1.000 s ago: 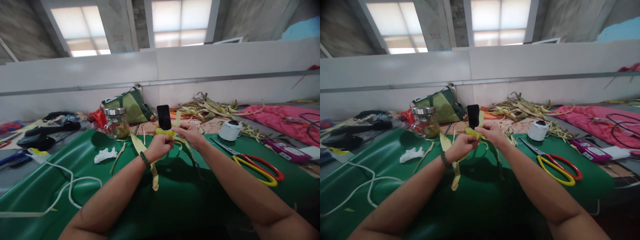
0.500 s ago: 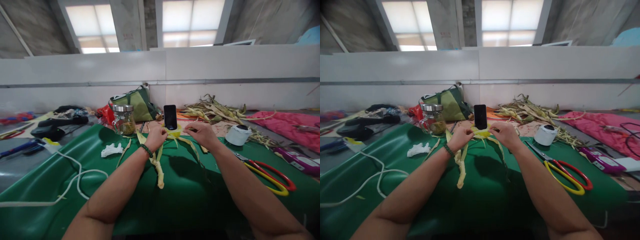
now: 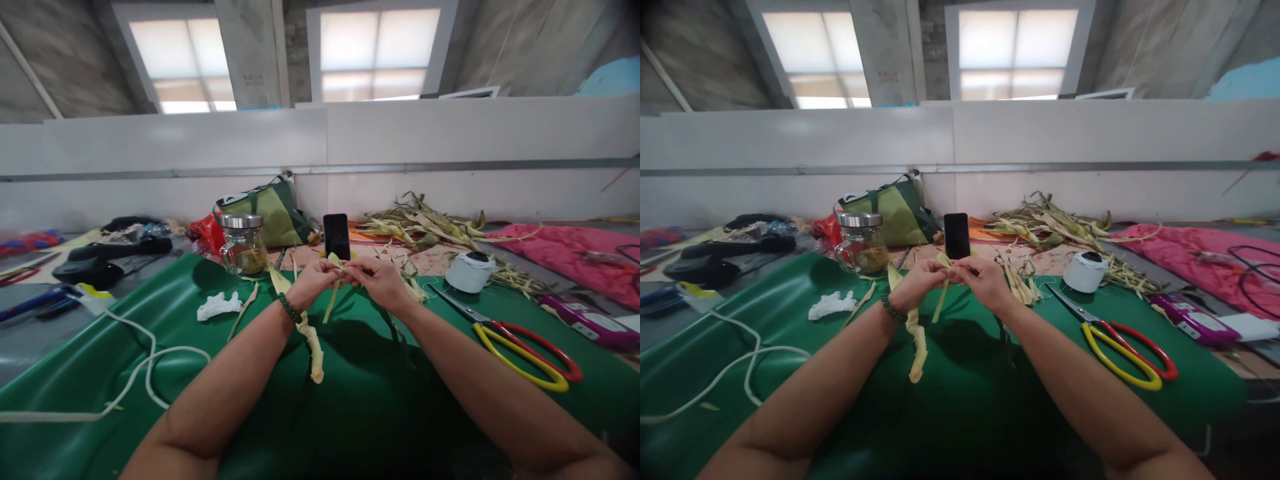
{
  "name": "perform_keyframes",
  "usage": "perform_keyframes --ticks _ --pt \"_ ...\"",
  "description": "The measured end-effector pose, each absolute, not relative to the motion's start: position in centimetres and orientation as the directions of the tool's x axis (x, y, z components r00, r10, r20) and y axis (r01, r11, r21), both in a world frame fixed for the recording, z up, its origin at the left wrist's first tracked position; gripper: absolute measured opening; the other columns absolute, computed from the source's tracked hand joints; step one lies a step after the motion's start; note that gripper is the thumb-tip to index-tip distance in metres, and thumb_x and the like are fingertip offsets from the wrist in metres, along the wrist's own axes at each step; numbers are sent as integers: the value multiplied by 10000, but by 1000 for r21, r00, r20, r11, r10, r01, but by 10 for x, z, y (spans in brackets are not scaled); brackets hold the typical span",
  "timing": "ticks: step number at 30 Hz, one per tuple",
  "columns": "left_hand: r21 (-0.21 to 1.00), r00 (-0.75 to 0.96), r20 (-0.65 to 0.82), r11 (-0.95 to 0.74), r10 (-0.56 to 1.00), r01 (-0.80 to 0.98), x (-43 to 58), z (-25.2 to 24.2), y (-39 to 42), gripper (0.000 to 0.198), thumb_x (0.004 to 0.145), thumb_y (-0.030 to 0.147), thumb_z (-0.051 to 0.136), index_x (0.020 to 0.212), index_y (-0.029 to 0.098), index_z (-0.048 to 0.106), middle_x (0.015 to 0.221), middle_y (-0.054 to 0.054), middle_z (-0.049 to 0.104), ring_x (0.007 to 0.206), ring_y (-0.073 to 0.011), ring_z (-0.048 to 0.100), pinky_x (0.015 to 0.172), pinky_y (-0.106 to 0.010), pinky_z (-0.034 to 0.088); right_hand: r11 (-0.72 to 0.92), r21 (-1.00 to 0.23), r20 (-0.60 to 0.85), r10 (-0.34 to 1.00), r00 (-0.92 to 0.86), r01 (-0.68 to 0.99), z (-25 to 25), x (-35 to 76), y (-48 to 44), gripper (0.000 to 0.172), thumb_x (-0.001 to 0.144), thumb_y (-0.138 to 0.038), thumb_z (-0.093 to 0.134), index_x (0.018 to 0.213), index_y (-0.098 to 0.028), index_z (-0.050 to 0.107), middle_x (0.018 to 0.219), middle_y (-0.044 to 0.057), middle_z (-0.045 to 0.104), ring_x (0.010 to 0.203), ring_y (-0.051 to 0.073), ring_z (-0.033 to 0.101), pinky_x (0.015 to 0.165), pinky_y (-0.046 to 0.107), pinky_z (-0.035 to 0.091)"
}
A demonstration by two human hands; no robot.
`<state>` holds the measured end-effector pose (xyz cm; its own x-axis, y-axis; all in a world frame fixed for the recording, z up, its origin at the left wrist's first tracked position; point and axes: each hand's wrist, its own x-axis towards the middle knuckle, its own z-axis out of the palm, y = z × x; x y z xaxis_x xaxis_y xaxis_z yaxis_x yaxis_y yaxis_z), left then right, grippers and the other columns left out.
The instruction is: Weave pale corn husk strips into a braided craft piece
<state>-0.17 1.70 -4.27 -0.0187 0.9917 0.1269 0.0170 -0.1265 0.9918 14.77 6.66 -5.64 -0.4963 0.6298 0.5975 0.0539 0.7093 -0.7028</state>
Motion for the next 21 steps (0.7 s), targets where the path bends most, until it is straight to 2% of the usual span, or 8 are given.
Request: perform_keyframes --ticks 3,7,10,14,16,18,21 --pt "992 50 124 -124 991 -8 -6 -39 14 133 588 181 729 690 117 672 615 8 642 555 -91 588 604 -217 470 757 -649 639 591 -493 67 -56 150 71 145 804 -284 596 827 -208 718 853 36 740 697 171 673 610 276 526" --pt "994 54 110 -111 992 6 -9 -34 10 311 600 253 766 880 131 707 793 -35 703 601 -108 630 601 -218 466 833 -537 710 533 -459 137 -54 153 71 112 796 -238 612 805 -213 720 865 37 739 793 180 679 728 291 521" --pt "991 7 134 -134 991 -5 -9 -36 11 355 627 348 773 900 128 717 782 -48 712 657 -137 646 625 -234 471 856 -478 715 510 -477 198 -54 153 68 110 808 -224 606 809 -214 716 841 27 737 756 161 672 697 265 504" --pt "979 -59 204 -204 977 0 -11 -42 15 309 631 332 777 856 125 735 707 -41 702 684 -151 628 618 -237 462 866 -394 714 499 -491 306 -54 154 64 119 836 -258 600 807 -211 706 780 13 724 667 143 633 623 252 462" --pt "978 -92 208 -209 974 -6 -13 -44 18 287 627 313 779 837 122 736 680 -38 692 663 -146 617 601 -234 455 889 -252 769 424 -479 382 -51 155 61 132 842 -267 599 802 -196 703 772 36 703 713 167 610 650 275 452" --pt "978 -118 202 -207 972 -35 -14 -45 19 273 618 300 782 815 117 732 658 -33 680 636 -133 603 587 -228 447 900 -36 820 275 -502 435 -48 155 55 142 852 -235 574 820 -180 701 803 68 674 786 196 572 698 307 444" --pt "979 -115 169 -180 979 -95 -12 -45 19 271 582 278 791 784 109 726 613 -18 654 565 -99 554 526 -201 407 890 286 751 22 -660 354 -49 150 46 199 870 -139 494 914 -181 684 841 79 627 805 200 517 728 328 432"
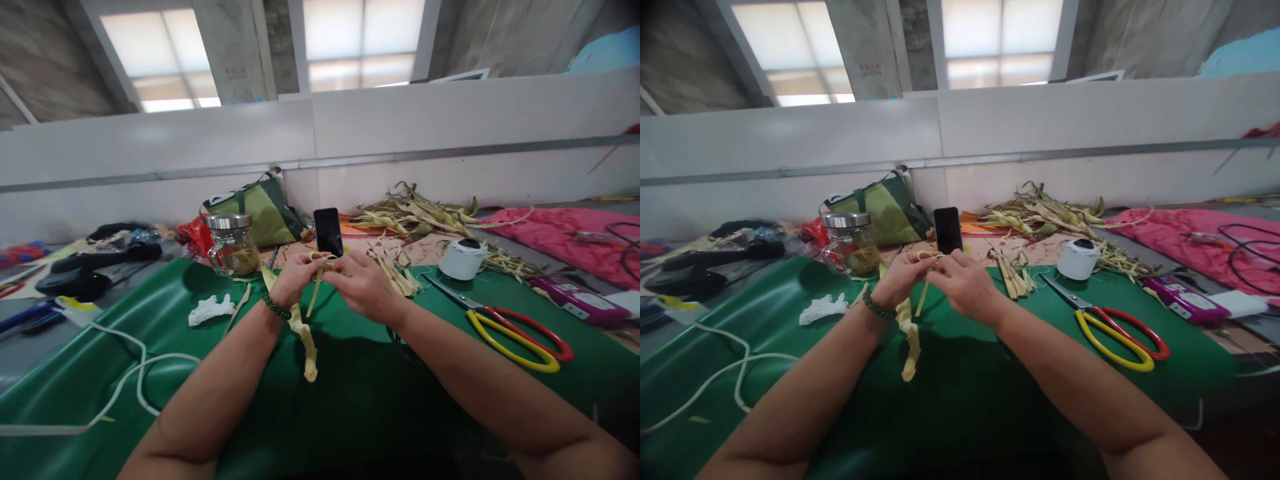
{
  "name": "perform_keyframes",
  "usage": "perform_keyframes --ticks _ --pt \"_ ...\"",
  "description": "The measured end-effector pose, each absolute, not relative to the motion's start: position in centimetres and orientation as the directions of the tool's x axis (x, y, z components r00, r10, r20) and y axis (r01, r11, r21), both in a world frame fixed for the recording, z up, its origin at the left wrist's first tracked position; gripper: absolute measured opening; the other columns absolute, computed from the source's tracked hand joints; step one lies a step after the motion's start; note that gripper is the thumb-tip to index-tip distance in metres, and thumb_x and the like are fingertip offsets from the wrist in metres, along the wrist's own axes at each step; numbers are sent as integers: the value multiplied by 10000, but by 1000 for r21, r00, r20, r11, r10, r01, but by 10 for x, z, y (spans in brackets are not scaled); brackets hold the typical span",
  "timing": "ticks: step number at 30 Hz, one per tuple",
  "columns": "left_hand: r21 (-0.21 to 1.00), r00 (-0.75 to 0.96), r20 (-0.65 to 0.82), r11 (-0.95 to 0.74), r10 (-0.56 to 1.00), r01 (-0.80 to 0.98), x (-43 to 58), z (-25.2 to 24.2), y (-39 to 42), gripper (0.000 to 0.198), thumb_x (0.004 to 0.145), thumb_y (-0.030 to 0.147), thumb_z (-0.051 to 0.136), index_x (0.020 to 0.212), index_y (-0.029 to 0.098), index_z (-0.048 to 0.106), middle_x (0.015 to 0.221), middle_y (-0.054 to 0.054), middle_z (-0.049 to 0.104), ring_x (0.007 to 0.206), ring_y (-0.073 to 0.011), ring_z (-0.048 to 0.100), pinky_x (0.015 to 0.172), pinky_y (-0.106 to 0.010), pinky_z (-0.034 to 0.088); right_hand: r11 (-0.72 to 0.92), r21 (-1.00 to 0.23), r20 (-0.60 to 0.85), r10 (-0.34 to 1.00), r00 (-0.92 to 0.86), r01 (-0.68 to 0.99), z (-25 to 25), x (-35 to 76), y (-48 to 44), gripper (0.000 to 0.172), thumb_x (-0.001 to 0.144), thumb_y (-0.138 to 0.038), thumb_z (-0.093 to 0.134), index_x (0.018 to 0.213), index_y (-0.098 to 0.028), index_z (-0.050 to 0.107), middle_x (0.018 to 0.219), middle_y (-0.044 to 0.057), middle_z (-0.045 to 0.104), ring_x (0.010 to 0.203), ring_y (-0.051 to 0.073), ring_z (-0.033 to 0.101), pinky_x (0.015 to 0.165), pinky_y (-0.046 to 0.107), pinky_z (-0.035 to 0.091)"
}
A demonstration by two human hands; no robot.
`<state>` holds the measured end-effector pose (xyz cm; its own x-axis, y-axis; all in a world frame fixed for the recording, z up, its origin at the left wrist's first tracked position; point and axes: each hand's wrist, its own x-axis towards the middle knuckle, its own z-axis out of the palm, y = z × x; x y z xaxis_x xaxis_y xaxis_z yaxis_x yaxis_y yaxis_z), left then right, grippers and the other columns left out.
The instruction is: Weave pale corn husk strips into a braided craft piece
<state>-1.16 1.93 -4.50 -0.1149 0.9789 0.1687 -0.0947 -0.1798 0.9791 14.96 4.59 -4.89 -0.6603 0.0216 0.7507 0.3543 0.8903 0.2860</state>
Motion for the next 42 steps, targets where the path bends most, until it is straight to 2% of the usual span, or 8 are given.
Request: perform_keyframes --ticks 3,6,12,15,23,30,35,42 --pt "985 -64 120 -127 991 -119 -6 -45 17 265 517 255 805 718 106 718 565 -2 630 518 -76 501 478 -180 356 860 427 672 -94 -734 281 -56 140 40 196 888 -132 469 920 -173 658 825 80 590 845 205 511 762 344 431" --pt "988 -2 120 -119 993 -97 -1 -45 15 259 488 275 816 646 107 698 539 9 614 515 -73 487 486 -177 355 891 386 702 -115 -703 240 -61 136 42 214 902 -138 450 787 -160 628 807 77 596 837 192 531 772 334 441" --pt "989 43 131 -128 990 -68 -2 -43 14 259 467 280 834 567 116 659 565 18 611 585 -87 535 611 -207 444 937 -267 833 342 -435 226 -56 147 59 275 886 -337 523 655 -190 552 631 8 565 602 126 497 571 251 411" --pt "992 77 84 -77 993 -101 -2 -42 13 240 496 262 821 631 118 686 632 -3 646 629 -103 575 670 -237 484 869 -448 789 495 -364 211 -53 149 67 379 834 -400 574 546 -193 441 543 -24 446 530 104 413 504 239 344" --pt "955 104 83 -49 991 -291 3 -38 7 203 547 243 780 680 117 693 742 -51 699 647 -124 620 668 -243 518 855 -477 803 518 -294 204 -52 147 63 368 810 -376 589 548 -195 405 558 -31 407 536 100 377 519 245 316" --pt "970 89 104 -82 991 -227 -4 -37 9 295 564 285 823 751 107 679 724 -39 704 679 -128 655 678 -230 516 768 -632 698 624 -352 107 -49 151 70 262 862 -397 490 721 -182 537 651 0 554 584 108 483 557 246 392" --pt "977 133 125 -98 983 -192 -12 -32 9 290 608 288 802 773 108 645 684 -33 692 658 -128 658 670 -234 514 592 -805 510 665 -545 -31 -42 159 72 326 706 -391 675 907 -170 545 686 -3 627 602 122 583 553 241 444" --pt "998 181 32 -20 983 -64 -14 -27 5 249 615 258 782 753 105 641 656 -40 685 610 -118 637 611 -213 484 630 -772 545 590 -596 -82 -39 167 80 161 758 -307 611 839 -185 545 726 -3 611 617 114 565 563 250 460"
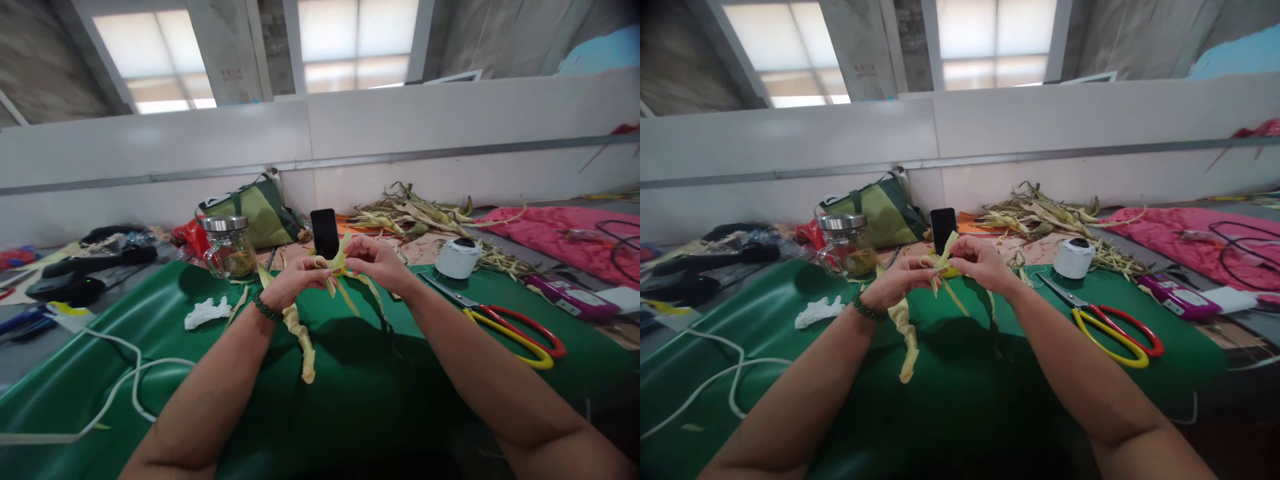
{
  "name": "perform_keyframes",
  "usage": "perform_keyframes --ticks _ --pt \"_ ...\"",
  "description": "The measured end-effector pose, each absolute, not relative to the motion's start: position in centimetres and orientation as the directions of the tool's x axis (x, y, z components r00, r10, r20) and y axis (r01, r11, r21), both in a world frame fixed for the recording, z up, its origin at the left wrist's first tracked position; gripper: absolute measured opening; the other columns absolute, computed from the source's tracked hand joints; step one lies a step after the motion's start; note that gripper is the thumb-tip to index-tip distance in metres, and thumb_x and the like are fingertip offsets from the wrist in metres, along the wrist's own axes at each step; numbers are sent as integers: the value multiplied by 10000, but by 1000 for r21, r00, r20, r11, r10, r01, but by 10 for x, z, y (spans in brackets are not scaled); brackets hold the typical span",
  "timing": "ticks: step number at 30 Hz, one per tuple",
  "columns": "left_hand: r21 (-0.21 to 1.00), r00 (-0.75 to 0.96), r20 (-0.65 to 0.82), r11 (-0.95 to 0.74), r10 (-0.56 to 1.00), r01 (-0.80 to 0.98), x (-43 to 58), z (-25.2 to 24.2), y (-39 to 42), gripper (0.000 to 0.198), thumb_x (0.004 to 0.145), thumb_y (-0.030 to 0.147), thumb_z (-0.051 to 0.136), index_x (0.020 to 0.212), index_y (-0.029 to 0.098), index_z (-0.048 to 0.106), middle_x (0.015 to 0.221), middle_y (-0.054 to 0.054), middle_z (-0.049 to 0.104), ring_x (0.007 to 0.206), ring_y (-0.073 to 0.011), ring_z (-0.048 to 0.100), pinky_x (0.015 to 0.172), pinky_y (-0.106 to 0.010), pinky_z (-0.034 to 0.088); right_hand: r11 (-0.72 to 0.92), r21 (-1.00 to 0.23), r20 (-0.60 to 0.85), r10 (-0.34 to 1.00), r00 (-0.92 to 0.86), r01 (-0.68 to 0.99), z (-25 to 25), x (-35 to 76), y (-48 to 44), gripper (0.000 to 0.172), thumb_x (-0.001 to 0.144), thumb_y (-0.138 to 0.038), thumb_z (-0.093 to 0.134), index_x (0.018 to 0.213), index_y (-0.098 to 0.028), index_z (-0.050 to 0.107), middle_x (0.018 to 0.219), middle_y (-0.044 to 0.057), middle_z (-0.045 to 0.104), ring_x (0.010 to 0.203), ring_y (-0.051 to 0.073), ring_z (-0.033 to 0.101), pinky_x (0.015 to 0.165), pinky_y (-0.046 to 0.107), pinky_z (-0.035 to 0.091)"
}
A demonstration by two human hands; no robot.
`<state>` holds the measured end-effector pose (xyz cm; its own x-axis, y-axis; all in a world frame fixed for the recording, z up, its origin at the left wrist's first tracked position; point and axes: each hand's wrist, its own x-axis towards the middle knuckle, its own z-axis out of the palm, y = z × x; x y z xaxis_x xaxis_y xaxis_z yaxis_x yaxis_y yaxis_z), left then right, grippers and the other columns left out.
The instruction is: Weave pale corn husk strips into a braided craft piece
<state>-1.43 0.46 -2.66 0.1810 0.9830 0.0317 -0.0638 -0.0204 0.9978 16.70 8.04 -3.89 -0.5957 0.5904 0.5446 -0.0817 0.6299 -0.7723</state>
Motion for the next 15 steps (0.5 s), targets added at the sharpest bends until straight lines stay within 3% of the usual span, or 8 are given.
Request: perform_keyframes --ticks 2,5,9,12,15 --pt "996 162 1 12 987 -83 -16 -26 5 210 610 226 765 714 105 629 597 -34 664 548 -110 609 545 -202 460 783 -622 654 530 -539 16 -41 167 84 87 777 -260 598 775 -185 555 715 6 603 640 130 554 590 271 458" --pt "984 121 -29 49 992 -169 -18 -24 7 143 613 179 719 619 110 594 497 -12 598 471 -90 552 465 -188 410 948 -246 830 314 -461 202 -42 166 80 5 798 -187 584 798 -190 588 802 46 623 795 184 556 728 335 457" --pt "968 125 -38 68 991 -240 -20 -22 7 118 626 143 682 584 109 577 472 8 543 469 -75 521 472 -183 404 940 164 842 24 -539 299 -40 164 60 174 851 -117 494 913 -197 635 820 67 606 801 195 503 744 339 425" --pt "972 130 -57 85 990 -221 -19 -22 6 83 632 132 668 603 116 592 470 14 536 450 -70 489 470 -187 389 912 308 748 -58 -661 269 -40 161 48 220 892 -130 448 934 -198 653 794 68 598 755 185 484 680 317 411" --pt "983 120 -59 78 991 -164 -18 -24 6 53 633 131 662 621 132 610 469 16 543 443 -76 473 466 -198 365 927 308 717 -80 -692 212 -42 158 45 241 921 -161 437 843 -204 662 754 51 593 745 162 506 664 287 421"
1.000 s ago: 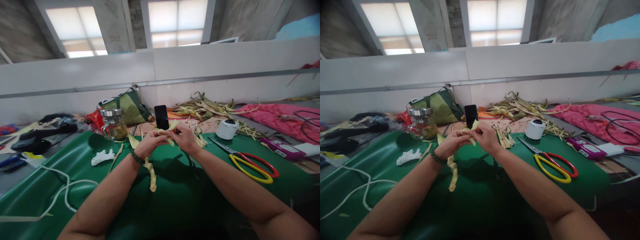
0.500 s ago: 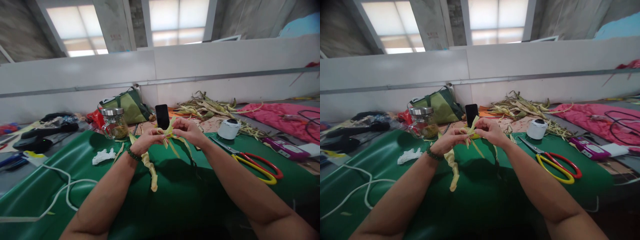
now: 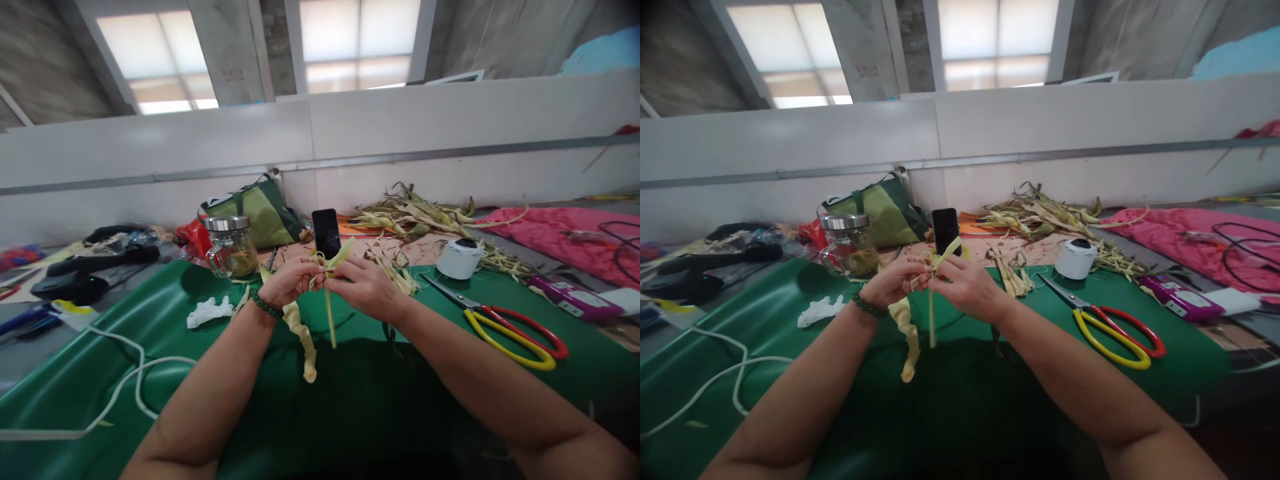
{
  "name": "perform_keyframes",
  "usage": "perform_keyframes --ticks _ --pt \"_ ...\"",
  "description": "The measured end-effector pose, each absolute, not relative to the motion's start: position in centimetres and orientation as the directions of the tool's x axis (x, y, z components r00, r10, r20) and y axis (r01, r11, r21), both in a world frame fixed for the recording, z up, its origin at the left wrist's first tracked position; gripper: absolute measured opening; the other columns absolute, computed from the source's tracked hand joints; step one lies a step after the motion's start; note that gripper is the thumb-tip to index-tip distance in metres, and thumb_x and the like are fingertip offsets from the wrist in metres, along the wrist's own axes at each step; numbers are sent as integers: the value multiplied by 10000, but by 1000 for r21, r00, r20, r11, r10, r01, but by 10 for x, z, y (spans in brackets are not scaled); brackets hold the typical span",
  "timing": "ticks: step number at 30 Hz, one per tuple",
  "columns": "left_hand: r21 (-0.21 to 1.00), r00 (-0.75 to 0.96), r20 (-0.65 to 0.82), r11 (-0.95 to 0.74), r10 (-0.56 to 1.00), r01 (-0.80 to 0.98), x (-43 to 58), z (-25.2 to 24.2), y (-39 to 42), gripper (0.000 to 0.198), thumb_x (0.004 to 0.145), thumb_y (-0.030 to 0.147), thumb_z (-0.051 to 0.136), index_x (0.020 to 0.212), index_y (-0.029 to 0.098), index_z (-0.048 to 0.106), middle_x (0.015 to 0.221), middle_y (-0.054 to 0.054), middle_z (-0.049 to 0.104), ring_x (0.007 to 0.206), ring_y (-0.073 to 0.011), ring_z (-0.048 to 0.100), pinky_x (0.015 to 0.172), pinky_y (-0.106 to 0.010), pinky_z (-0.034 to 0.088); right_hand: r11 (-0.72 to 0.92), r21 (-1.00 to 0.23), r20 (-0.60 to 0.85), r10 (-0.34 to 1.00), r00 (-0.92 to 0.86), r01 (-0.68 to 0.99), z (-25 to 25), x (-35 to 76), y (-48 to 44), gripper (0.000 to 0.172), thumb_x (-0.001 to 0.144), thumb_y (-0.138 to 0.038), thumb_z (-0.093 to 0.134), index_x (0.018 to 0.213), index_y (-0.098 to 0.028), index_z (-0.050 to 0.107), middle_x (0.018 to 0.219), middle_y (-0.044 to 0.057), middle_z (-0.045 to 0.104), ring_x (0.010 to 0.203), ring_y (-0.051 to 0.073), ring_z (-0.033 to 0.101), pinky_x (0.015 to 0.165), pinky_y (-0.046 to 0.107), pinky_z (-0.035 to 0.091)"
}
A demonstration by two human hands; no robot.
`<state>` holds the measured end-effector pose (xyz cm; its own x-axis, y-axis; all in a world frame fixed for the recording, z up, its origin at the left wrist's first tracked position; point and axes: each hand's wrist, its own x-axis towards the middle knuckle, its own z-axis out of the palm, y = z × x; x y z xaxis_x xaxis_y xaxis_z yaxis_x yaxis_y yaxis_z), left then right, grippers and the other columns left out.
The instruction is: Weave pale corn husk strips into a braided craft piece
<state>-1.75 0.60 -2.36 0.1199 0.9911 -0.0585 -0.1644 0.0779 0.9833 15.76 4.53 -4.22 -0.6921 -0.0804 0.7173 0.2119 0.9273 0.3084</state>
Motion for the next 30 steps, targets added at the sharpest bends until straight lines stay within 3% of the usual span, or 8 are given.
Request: perform_keyframes --ticks 2,7,12,14,21,26,30 --pt "991 113 -39 53 993 -125 -17 -25 7 48 625 131 664 629 134 616 483 16 551 448 -77 476 466 -200 351 955 243 746 -70 -662 173 -45 156 47 230 924 -197 457 826 -207 664 759 43 596 742 146 530 664 271 439" --pt "998 92 65 -66 994 5 -14 -26 6 44 630 166 648 654 131 636 508 18 566 464 -74 475 482 -195 346 997 -75 849 83 -522 35 -48 155 51 157 895 -208 503 859 -174 652 807 58 607 756 135 582 669 255 487" --pt "940 135 177 -208 975 268 -10 -25 3 116 648 208 614 558 136 633 478 9 558 474 -87 467 499 -210 359 969 -8 900 114 -420 246 -42 160 50 130 836 -203 547 787 -195 668 857 83 643 838 200 553 762 356 454" --pt "927 142 180 -216 973 306 -9 -25 3 136 649 212 600 535 141 622 476 8 557 471 -92 471 499 -214 367 958 -37 890 161 -426 285 -41 160 52 128 818 -202 567 726 -192 654 866 77 663 852 208 557 792 375 435" --pt "953 102 81 -107 992 284 -4 -30 5 116 667 203 582 592 127 629 499 -3 594 467 -89 482 494 -206 377 885 -411 709 462 -532 219 -43 160 63 122 710 -152 586 591 -179 577 748 41 655 758 166 595 734 301 454" --pt "939 88 92 -116 992 323 2 -32 5 140 681 179 565 562 125 616 516 -1 592 479 -78 469 515 -201 380 765 -574 548 624 -557 293 -42 159 63 95 648 -159 584 555 -169 567 796 43 655 771 160 598 729 277 436" --pt "921 115 142 -174 983 349 4 -33 4 200 713 245 579 553 128 604 545 -5 588 510 -89 478 534 -215 391 653 -660 406 727 -554 372 -40 159 66 124 646 -215 588 539 -159 563 669 14 612 645 128 545 615 250 393"
